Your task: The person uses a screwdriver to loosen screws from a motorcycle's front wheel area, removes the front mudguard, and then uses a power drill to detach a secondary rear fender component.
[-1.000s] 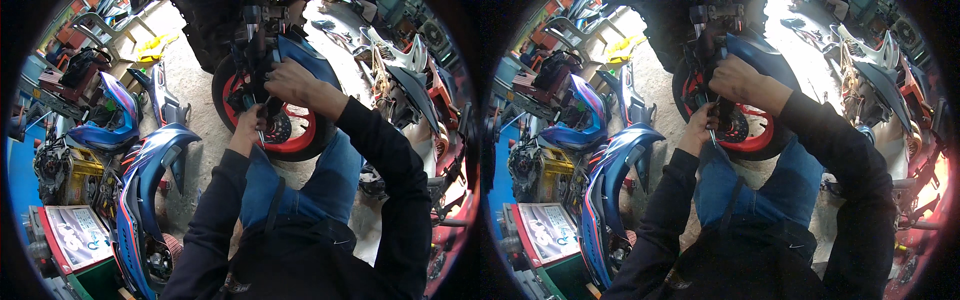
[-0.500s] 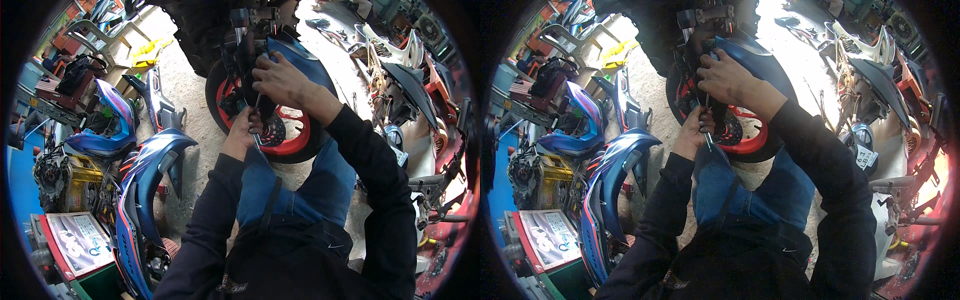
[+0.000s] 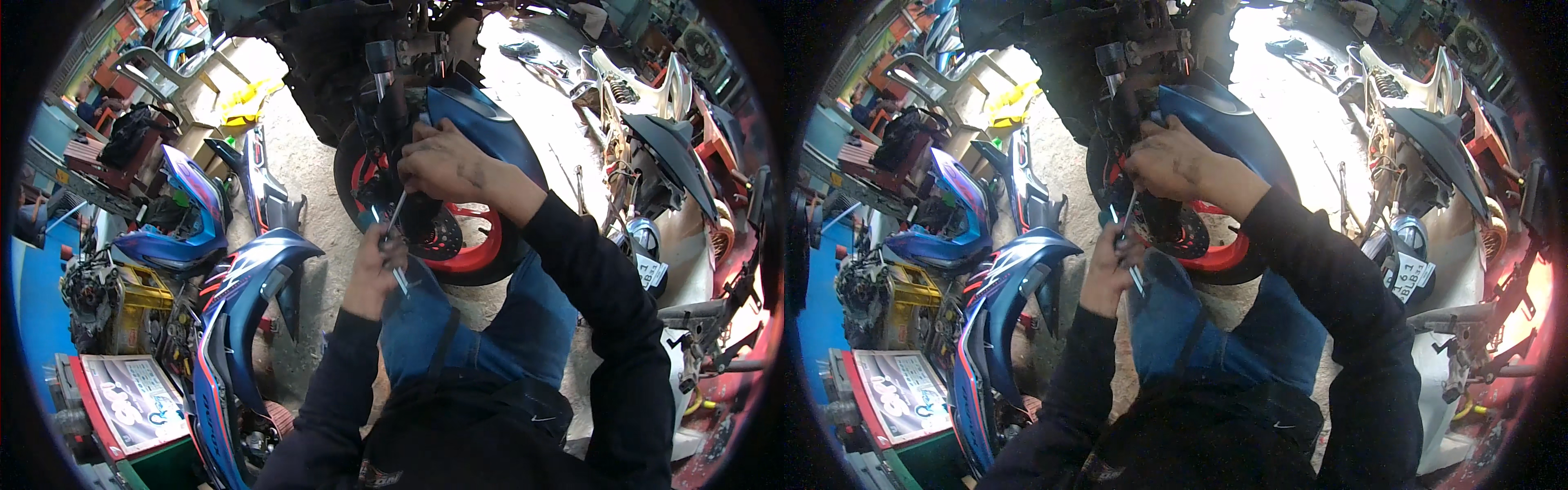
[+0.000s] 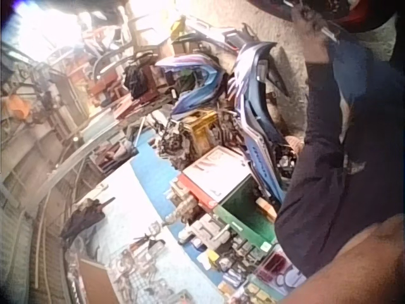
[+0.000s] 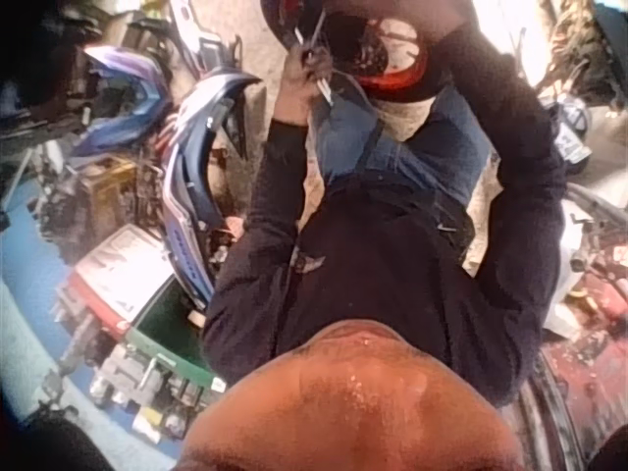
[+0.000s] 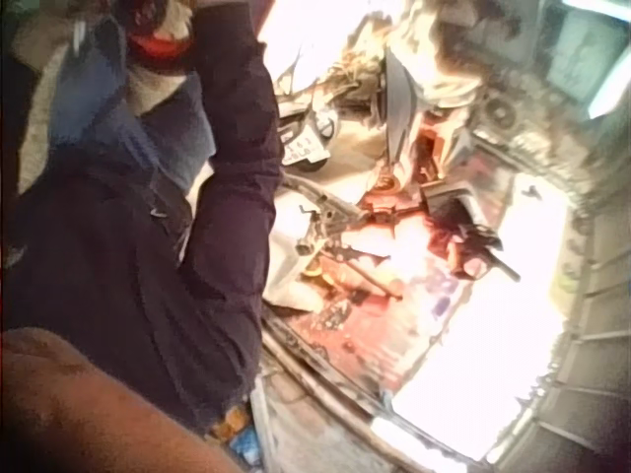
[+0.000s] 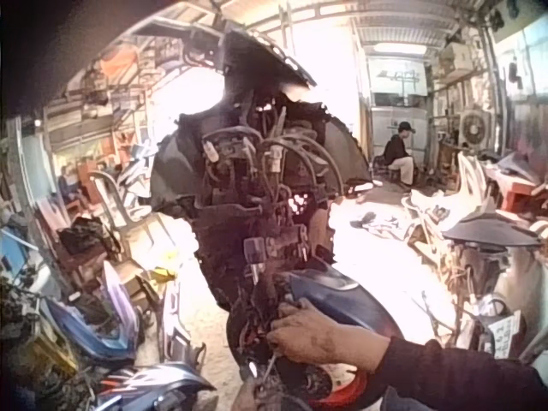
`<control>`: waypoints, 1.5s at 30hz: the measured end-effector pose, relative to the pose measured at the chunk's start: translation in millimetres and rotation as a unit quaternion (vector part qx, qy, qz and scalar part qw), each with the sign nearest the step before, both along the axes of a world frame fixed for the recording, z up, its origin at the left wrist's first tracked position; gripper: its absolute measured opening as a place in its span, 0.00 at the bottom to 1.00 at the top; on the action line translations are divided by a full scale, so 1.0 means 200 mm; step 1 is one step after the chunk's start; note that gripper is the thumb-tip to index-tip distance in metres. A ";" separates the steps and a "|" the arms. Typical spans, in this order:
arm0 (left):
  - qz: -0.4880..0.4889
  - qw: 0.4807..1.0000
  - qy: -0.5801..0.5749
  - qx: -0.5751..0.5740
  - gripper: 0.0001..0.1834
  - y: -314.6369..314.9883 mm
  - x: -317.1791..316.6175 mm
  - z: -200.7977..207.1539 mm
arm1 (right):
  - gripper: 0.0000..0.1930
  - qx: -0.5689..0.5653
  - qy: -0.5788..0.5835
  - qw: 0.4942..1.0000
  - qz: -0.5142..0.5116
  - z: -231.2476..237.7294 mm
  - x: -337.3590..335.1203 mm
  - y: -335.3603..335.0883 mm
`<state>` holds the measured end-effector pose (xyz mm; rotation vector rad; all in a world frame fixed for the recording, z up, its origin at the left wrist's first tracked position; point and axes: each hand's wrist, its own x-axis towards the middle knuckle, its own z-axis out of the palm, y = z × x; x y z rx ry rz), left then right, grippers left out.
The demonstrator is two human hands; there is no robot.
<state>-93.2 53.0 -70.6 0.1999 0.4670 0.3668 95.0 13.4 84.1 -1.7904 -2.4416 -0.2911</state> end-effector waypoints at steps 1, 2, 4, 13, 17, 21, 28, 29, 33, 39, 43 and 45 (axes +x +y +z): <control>-0.006 1.000 0.027 0.000 0.07 -0.01 -0.07 0.01 | 0.07 -0.060 0.035 0.998 -0.012 -0.02 -0.02 0.01; -0.005 0.999 0.032 0.005 0.07 -0.02 -0.12 0.01 | 0.07 -0.120 0.070 0.990 -0.021 -0.04 -0.04 0.01; 0.072 0.986 0.132 0.075 0.08 -0.02 -0.16 0.02 | 0.09 -0.049 0.119 0.991 -0.025 -0.18 -0.05 -0.03; 0.224 0.785 0.340 0.467 0.13 -0.20 -0.30 0.10 | 0.26 0.108 0.787 0.490 -0.358 -0.51 -0.43 -0.25; 0.281 0.671 0.372 0.576 0.17 -0.25 -0.33 0.14 | 0.16 0.017 0.903 0.322 -0.285 -0.65 -0.40 -0.21; 0.225 0.611 0.414 0.636 0.11 -0.29 -0.36 0.14 | 0.10 -0.005 0.912 0.316 -0.263 -0.65 -0.41 -0.17; 0.212 0.578 0.413 0.672 0.13 -0.30 -0.31 0.13 | 0.06 0.001 0.909 0.316 -0.270 -0.67 -0.38 -0.13; 0.211 0.577 0.412 0.672 0.13 -0.30 -0.32 0.13 | 0.06 0.002 0.910 0.316 -0.270 -0.67 -0.37 -0.12; 0.194 0.533 0.404 0.718 0.09 -0.30 -0.33 0.13 | 0.05 0.010 0.908 0.316 -0.274 -0.69 -0.37 -0.12; 0.185 0.541 0.359 0.738 0.08 -0.31 -0.31 0.12 | 0.06 -0.016 0.906 0.312 -0.286 -0.69 -0.35 -0.14; 0.104 0.911 0.257 0.304 0.13 -0.26 -0.32 0.12 | 0.12 -0.079 0.948 0.248 -0.182 -0.70 -0.36 -0.15; 0.082 0.931 0.240 0.264 0.15 -0.22 -0.34 0.13 | 0.12 -0.088 0.947 0.255 -0.175 -0.70 -0.36 -0.15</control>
